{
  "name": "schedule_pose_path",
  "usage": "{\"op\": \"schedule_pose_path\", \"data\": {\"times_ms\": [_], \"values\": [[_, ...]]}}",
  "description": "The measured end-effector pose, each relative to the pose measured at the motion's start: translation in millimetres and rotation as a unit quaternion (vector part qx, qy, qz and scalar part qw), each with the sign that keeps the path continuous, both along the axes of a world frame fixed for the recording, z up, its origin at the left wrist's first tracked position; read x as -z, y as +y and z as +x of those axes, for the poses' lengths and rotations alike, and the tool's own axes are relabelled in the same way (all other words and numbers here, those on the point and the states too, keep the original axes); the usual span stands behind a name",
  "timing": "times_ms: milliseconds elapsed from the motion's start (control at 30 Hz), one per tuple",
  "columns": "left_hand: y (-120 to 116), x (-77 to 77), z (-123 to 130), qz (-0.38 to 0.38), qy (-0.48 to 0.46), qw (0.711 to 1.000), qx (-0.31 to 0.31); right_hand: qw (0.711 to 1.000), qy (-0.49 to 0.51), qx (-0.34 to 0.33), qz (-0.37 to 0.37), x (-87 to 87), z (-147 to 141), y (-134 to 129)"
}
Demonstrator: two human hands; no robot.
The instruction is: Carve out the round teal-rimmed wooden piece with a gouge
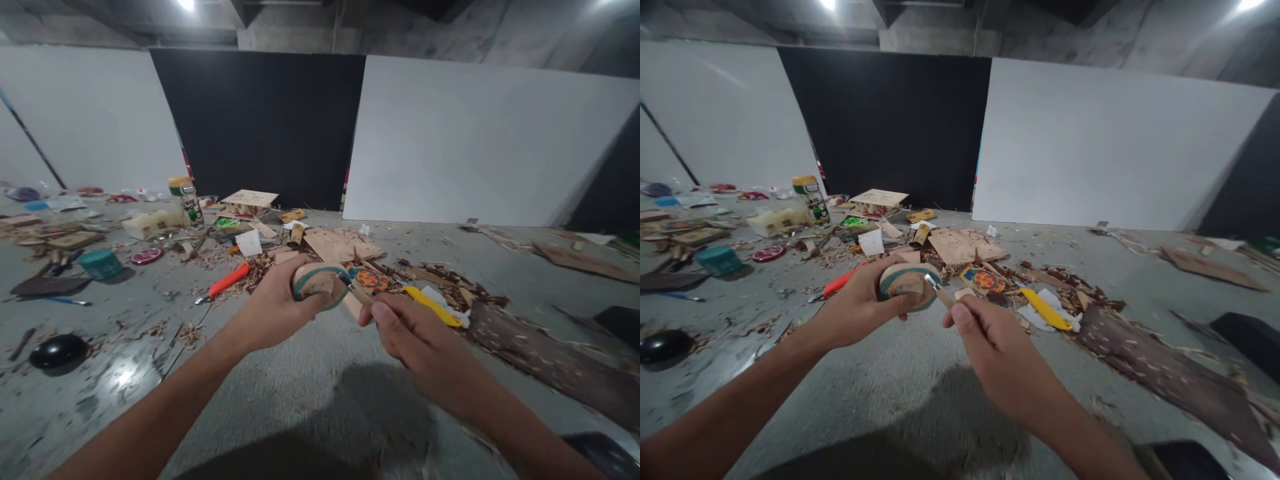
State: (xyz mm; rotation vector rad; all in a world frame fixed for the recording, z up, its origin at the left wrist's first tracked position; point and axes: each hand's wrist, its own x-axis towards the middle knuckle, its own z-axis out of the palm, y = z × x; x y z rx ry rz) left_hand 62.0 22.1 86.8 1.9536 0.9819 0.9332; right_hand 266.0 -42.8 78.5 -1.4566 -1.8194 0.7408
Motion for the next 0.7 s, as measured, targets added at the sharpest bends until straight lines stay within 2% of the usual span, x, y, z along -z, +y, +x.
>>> {"op": "schedule_pose_path", "data": {"times_ms": [133, 300, 367, 433, 500, 700], "values": [[-0.6, -4.0, -2.3, 0.041, 0.022, 0.999, 0.0, 1.0, -0.005, -0.009, -0.012, 1.7, -3.5, -1.1], [-2.9, -7.7, -2.2, 0.048, 0.029, 0.998, -0.007, 0.992, 0.1, -0.032, -0.075, 0.2, -5.2, -0.9], [-3.5, -7.2, -1.6, 0.053, 0.02, 0.998, -0.002, 0.974, 0.172, -0.051, -0.141, -1.3, -5.7, -0.9], [-3.6, -5.8, -1.0, 0.051, 0.009, 0.999, 0.005, 0.943, 0.251, -0.06, -0.211, -1.9, -6.5, -1.0], [-3.6, -4.4, -0.6, 0.05, 0.005, 0.999, 0.006, 0.917, 0.305, -0.058, -0.249, -1.1, -7.3, -1.4], [-4.7, -4.1, 0.4, 0.068, 0.006, 0.998, 0.005, 0.913, 0.327, -0.058, -0.237, 1.7, -8.7, -3.3]]}}
